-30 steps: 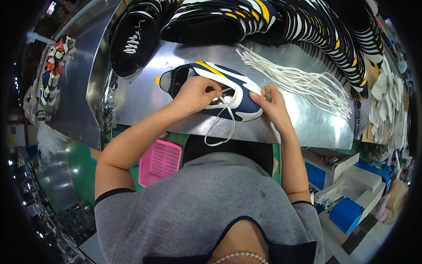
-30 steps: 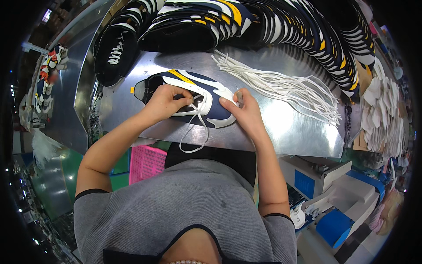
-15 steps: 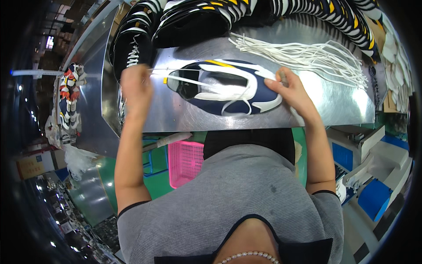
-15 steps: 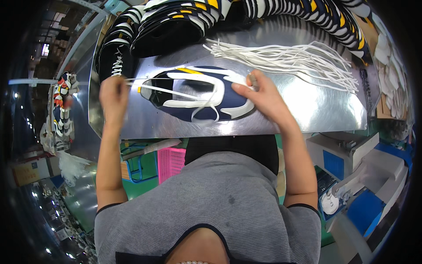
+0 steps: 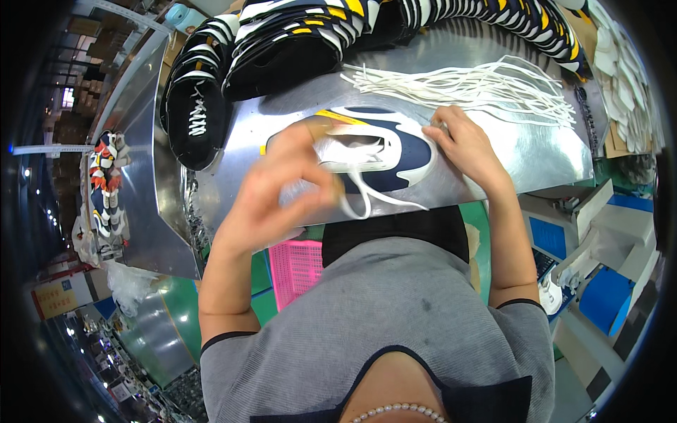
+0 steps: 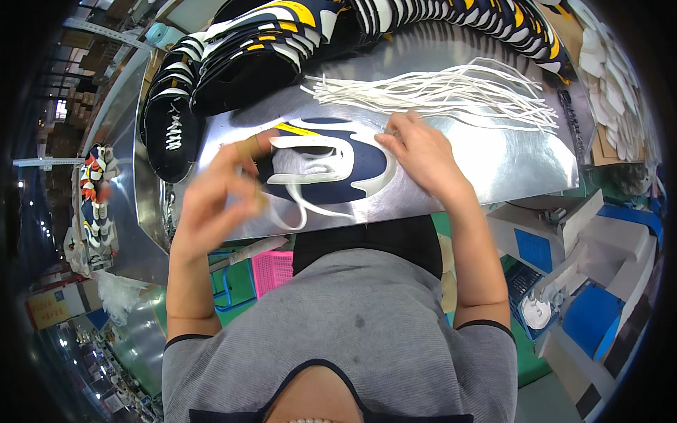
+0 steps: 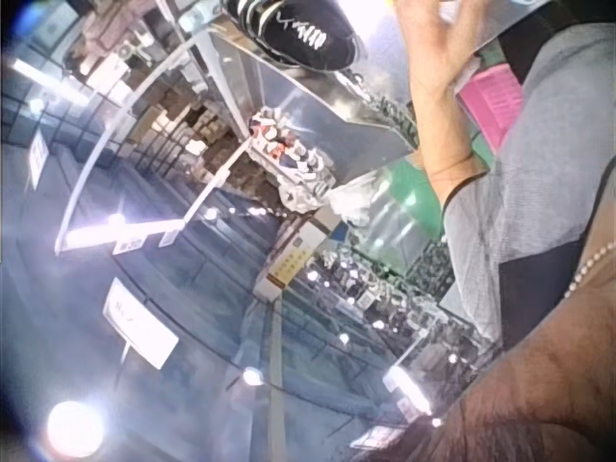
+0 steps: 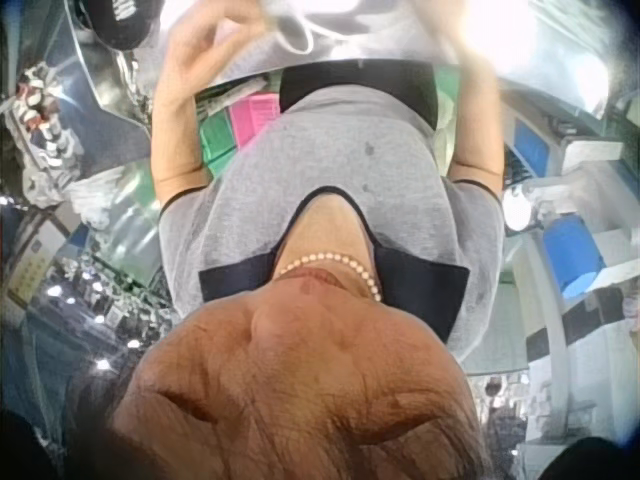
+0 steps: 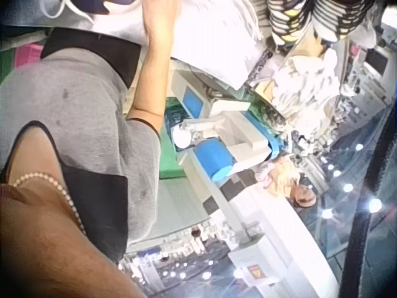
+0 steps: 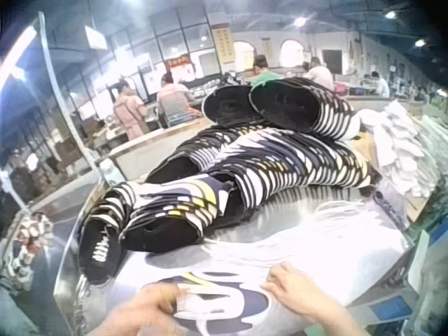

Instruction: The person threads a white shoelace through the eyelets of a blue and white shoe upper. They pick up an upper, thread the lace through the bottom eyelets, and continue lacing up the shoe before placing it on a stack of completed uppers.

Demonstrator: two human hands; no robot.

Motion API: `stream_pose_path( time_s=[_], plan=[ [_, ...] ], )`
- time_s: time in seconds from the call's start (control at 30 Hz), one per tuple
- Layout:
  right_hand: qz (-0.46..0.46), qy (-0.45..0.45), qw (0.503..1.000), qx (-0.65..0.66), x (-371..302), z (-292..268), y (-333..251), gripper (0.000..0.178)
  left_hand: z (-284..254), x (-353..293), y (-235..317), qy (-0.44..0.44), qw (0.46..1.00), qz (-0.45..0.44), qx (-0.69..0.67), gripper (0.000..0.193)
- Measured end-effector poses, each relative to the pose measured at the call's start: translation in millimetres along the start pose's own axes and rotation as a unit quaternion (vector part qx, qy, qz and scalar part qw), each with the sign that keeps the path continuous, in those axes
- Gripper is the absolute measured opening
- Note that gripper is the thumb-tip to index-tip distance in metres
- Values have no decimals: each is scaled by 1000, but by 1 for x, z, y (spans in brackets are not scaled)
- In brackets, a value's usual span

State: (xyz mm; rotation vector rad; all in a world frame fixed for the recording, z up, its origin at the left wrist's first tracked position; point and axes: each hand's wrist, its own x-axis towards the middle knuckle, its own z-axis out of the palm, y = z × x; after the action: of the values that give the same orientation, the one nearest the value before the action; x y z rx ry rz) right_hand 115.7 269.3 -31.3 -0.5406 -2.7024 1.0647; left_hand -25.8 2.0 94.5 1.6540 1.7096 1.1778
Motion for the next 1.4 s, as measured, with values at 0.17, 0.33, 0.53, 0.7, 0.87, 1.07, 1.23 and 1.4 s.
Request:
stream_pose_path(
  time_s=[0.17,0.33,0.53,0.7,0.87,1.07,1.23,1.4],
  plan=[
    [27,56,918,392,-7,-1,-27,12,25,32,-29,180,940,-43,286,9],
    [37,-32,876,480,-9,42,-53,17,56,44,-48,193,948,-41,250,9],
    [156,-40,833,529,-8,47,-53,17,49,-6,-38,107,934,-145,308,19],
    [115,8,918,381,-3,71,-46,35,35,12,-97,31,818,-487,-306,65],
    [141,10,954,263,-3,66,-52,43,60,31,-89,79,839,-503,-191,42],
    [86,22,976,198,-10,68,-57,39,76,25,-95,198,880,-416,-121,27],
    [59,8,984,170,-24,42,-56,28,86,19,-101,247,909,-335,-37,28],
    [8,16,991,135,-25,42,-46,18,85,22,-93,242,898,-367,-35,28]
  ],
)
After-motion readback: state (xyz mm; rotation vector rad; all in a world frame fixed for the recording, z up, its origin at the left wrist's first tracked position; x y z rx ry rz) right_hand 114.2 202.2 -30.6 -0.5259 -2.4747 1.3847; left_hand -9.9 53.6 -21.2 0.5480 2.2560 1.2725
